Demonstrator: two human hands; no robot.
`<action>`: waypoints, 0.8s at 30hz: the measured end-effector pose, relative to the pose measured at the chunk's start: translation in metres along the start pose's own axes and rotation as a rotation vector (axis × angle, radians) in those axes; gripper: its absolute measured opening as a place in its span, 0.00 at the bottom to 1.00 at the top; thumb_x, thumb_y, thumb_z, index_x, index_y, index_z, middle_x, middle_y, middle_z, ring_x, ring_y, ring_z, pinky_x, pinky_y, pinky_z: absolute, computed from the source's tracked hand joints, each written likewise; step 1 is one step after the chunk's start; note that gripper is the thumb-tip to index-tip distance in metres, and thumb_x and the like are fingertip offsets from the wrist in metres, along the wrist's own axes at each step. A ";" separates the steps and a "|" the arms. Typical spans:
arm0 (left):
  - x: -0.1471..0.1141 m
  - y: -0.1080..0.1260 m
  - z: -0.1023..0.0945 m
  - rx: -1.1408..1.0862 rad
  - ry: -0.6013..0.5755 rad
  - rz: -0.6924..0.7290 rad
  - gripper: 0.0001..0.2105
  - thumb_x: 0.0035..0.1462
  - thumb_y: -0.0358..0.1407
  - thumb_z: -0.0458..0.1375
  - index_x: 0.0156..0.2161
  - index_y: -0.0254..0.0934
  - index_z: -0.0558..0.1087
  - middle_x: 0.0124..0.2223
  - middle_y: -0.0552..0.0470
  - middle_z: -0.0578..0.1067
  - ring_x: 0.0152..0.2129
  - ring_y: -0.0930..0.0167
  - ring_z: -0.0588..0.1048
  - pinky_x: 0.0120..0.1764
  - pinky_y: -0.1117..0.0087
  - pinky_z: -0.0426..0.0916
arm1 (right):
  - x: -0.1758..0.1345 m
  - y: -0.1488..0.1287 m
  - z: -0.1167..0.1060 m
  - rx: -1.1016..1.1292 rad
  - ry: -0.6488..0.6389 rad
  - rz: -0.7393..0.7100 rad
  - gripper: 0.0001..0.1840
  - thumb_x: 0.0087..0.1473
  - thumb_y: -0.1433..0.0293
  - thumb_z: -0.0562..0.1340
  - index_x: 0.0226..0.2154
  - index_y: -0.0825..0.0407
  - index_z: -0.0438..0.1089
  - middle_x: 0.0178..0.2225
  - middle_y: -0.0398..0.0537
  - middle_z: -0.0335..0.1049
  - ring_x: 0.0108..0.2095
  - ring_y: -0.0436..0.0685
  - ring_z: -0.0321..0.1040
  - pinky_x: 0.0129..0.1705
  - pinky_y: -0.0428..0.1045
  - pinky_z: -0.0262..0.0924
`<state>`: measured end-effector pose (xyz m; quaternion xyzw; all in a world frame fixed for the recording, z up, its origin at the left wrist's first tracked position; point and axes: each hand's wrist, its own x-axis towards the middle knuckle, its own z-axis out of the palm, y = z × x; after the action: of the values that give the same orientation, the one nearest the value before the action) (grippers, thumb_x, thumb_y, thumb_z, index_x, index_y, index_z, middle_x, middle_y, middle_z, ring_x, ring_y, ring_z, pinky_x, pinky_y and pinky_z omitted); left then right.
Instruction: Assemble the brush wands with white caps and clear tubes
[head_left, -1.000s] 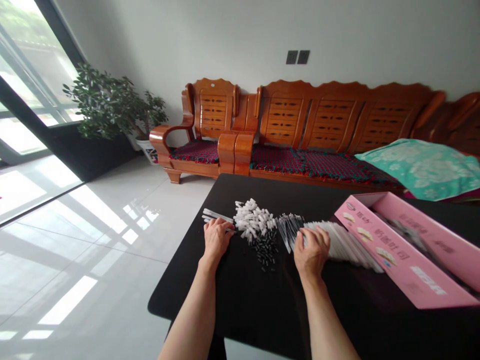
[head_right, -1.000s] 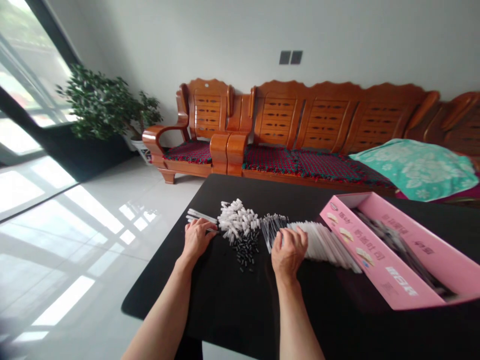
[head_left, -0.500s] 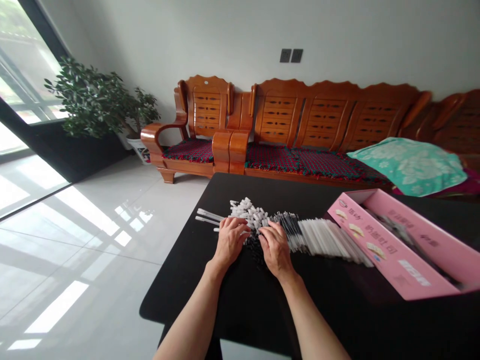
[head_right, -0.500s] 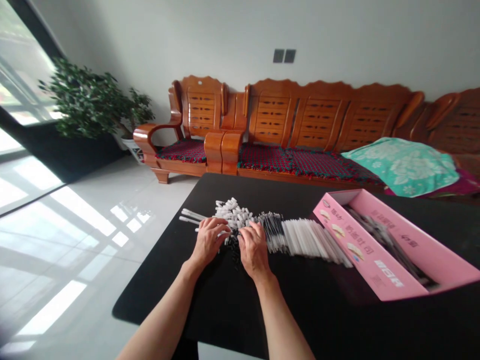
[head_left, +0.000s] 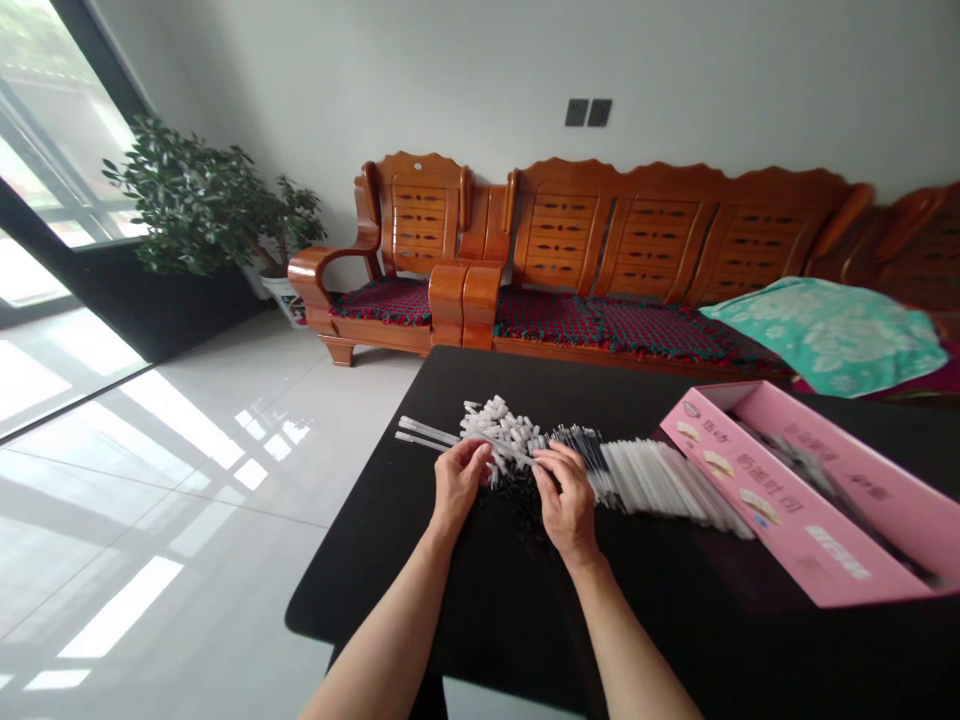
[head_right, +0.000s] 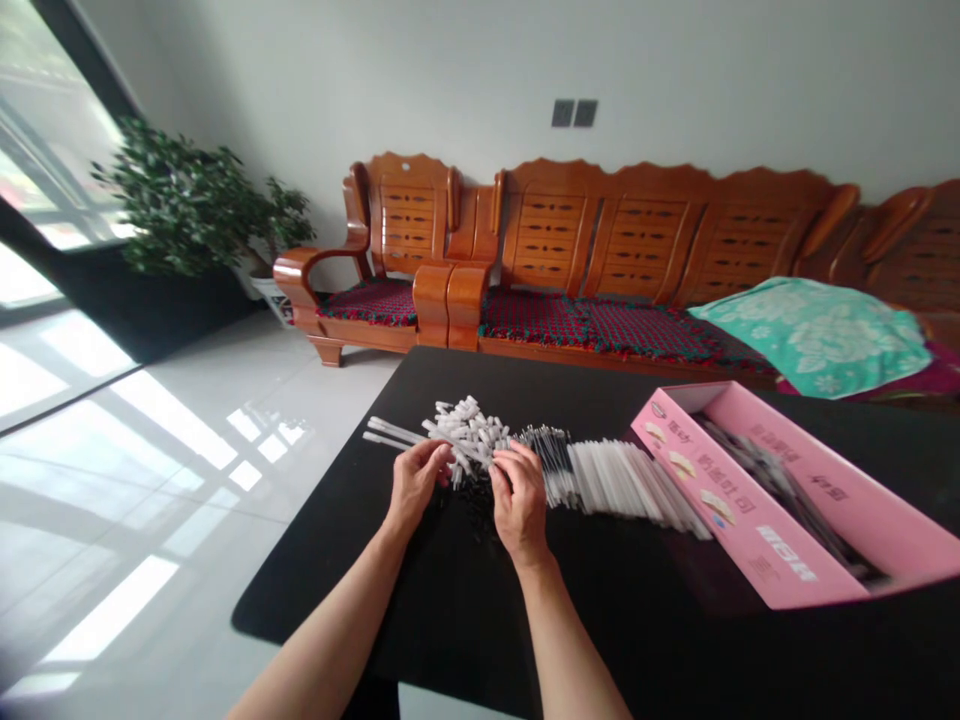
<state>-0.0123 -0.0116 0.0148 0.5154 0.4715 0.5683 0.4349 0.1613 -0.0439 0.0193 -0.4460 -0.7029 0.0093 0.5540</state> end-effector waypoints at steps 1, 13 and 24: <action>0.001 -0.001 0.002 -0.126 -0.030 -0.061 0.17 0.54 0.49 0.61 0.34 0.33 0.77 0.28 0.50 0.76 0.20 0.72 0.72 0.22 0.74 0.67 | 0.000 0.000 0.001 0.003 -0.018 -0.007 0.08 0.61 0.75 0.57 0.39 0.50 0.71 0.40 0.53 0.75 0.52 0.63 0.65 0.54 0.64 0.62; 0.002 0.001 0.005 -0.470 -0.021 -0.194 0.19 0.47 0.47 0.67 0.34 0.31 0.76 0.26 0.52 0.75 0.22 0.73 0.75 0.26 0.74 0.71 | -0.008 0.004 0.009 -0.083 -0.172 -0.035 0.10 0.62 0.72 0.55 0.36 0.51 0.73 0.36 0.52 0.74 0.43 0.61 0.69 0.58 0.64 0.59; 0.002 0.001 0.005 -0.380 0.045 -0.190 0.18 0.47 0.48 0.67 0.28 0.31 0.74 0.22 0.53 0.73 0.18 0.74 0.72 0.24 0.74 0.70 | -0.008 0.003 0.015 -0.023 -0.183 -0.022 0.07 0.60 0.71 0.59 0.30 0.50 0.71 0.31 0.50 0.73 0.40 0.60 0.71 0.56 0.65 0.62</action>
<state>-0.0080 -0.0089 0.0158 0.3646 0.4121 0.6148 0.5650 0.1511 -0.0402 0.0061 -0.4417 -0.7556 0.0358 0.4824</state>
